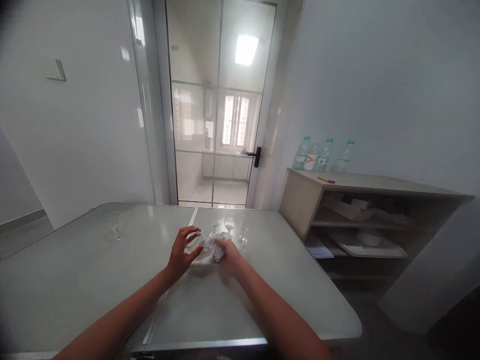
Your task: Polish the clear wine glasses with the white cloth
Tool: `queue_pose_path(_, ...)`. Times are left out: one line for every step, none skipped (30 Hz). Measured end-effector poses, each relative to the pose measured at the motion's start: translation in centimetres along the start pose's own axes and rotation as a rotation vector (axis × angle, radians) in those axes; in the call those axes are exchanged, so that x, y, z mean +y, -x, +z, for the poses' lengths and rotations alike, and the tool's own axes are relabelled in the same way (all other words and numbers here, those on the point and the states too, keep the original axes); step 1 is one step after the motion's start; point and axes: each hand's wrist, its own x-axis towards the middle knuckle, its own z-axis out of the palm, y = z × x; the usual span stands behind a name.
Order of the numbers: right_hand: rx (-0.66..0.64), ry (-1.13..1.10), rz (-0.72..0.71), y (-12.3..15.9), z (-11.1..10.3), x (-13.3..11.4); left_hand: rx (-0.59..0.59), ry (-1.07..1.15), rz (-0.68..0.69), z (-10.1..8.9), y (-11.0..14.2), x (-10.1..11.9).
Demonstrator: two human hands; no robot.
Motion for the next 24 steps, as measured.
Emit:
queue_pose_path(-0.059, -0.023, 0.039, 0.2, 0.1, -0.2, -0.041, -0.02, 0.034, 0.0, 0.2, -0.1)
queue_pose_path(-0.123, -0.048, 0.078, 0.4, 0.3, -0.4, -0.087, -0.046, 0.069, 0.0, 0.4, -0.1)
queue_pose_path(-0.179, -0.067, 0.111, 0.6, 0.4, -0.6, -0.126, -0.075, 0.103, 0.0, 0.6, -0.2)
queue_pose_path(-0.223, -0.07, 0.129, 0.8, 0.5, -0.7, -0.155, -0.103, 0.136, -0.1, 0.7, -0.2)
queue_pose_path(-0.251, -0.058, 0.13, 0.9, 0.5, -0.8, -0.169, -0.127, 0.168, -0.1, 0.9, -0.2)
queue_pose_path(-0.261, -0.034, 0.118, 1.0, 0.6, -0.9, -0.171, -0.144, 0.197, -0.2, 1.0, -0.2)
queue_pose_path(-0.269, 0.003, 0.102, 1.1, 0.6, -0.8, -0.168, -0.155, 0.223, -0.2, 1.2, -0.2)
queue_pose_path(-0.274, 0.048, 0.088, 1.2, 0.6, -0.7, -0.164, -0.16, 0.246, -0.3, 1.2, -0.2)
queue_pose_path(-0.282, 0.094, 0.081, 1.2, 0.7, -0.6, -0.161, -0.161, 0.267, -0.3, 1.3, -0.2)
queue_pose_path(-0.285, 0.136, 0.077, 1.3, 0.7, -0.4, -0.16, -0.163, 0.284, -0.4, 1.3, -0.2)
queue_pose_path(-0.281, 0.174, 0.073, 1.3, 0.7, -0.2, -0.162, -0.168, 0.297, -0.4, 1.3, -0.1)
queue_pose_path(-0.272, 0.211, 0.063, 1.3, 0.8, 0.0, -0.171, -0.176, 0.309, -0.4, 1.3, 0.0)
queue_pose_path(-0.257, 0.242, 0.048, 1.3, 0.8, 0.3, -0.184, -0.187, 0.322, -0.3, 1.3, 0.2)
queue_pose_path(-0.236, 0.266, 0.028, 1.2, 0.9, 0.5, -0.204, -0.198, 0.337, -0.3, 1.3, 0.4)
queue_pose_path(-0.212, 0.296, 0.003, 1.2, 0.9, 0.7, -0.229, -0.21, 0.354, -0.2, 1.2, 0.6)
queue_pose_path(-0.184, 0.332, -0.024, 1.1, 0.9, 0.9, -0.258, -0.222, 0.374, -0.2, 1.2, 0.9)
queue_pose_path(-0.154, 0.373, -0.051, 1.0, 0.8, 1.0, -0.289, -0.231, 0.398, -0.1, 1.2, 1.1)
queue_pose_path(-0.122, 0.422, -0.076, 0.9, 0.7, 1.0, -0.316, -0.235, 0.42, 0.0, 1.2, 1.3)
queue_pose_path(-0.086, 0.478, -0.1, 0.8, 0.6, 1.0, -0.339, -0.235, 0.437, 0.0, 1.2, 1.4)
queue_pose_path(-0.046, 0.543, -0.124, 0.7, 0.5, 0.9, -0.351, -0.23, 0.446, 0.1, 1.2, 1.4)
queue_pose_path(-0.001, 0.616, -0.151, 0.6, 0.3, 0.8, -0.349, -0.221, 0.441, 0.2, 1.3, 1.3)
queue_pose_path(0.048, 0.696, -0.182, 0.5, 0.1, 0.6, -0.331, -0.21, 0.412, 0.2, 1.3, 1.2)
queue_pose_path(0.098, 0.781, -0.218, 0.5, 0.0, 0.4, -0.298, -0.195, 0.358, 0.3, 1.3, 1.0)
queue_pose_path(0.145, 0.868, -0.256, 0.4, -0.2, 0.1, -0.249, -0.176, 0.282, 0.4, 1.2, 0.8)
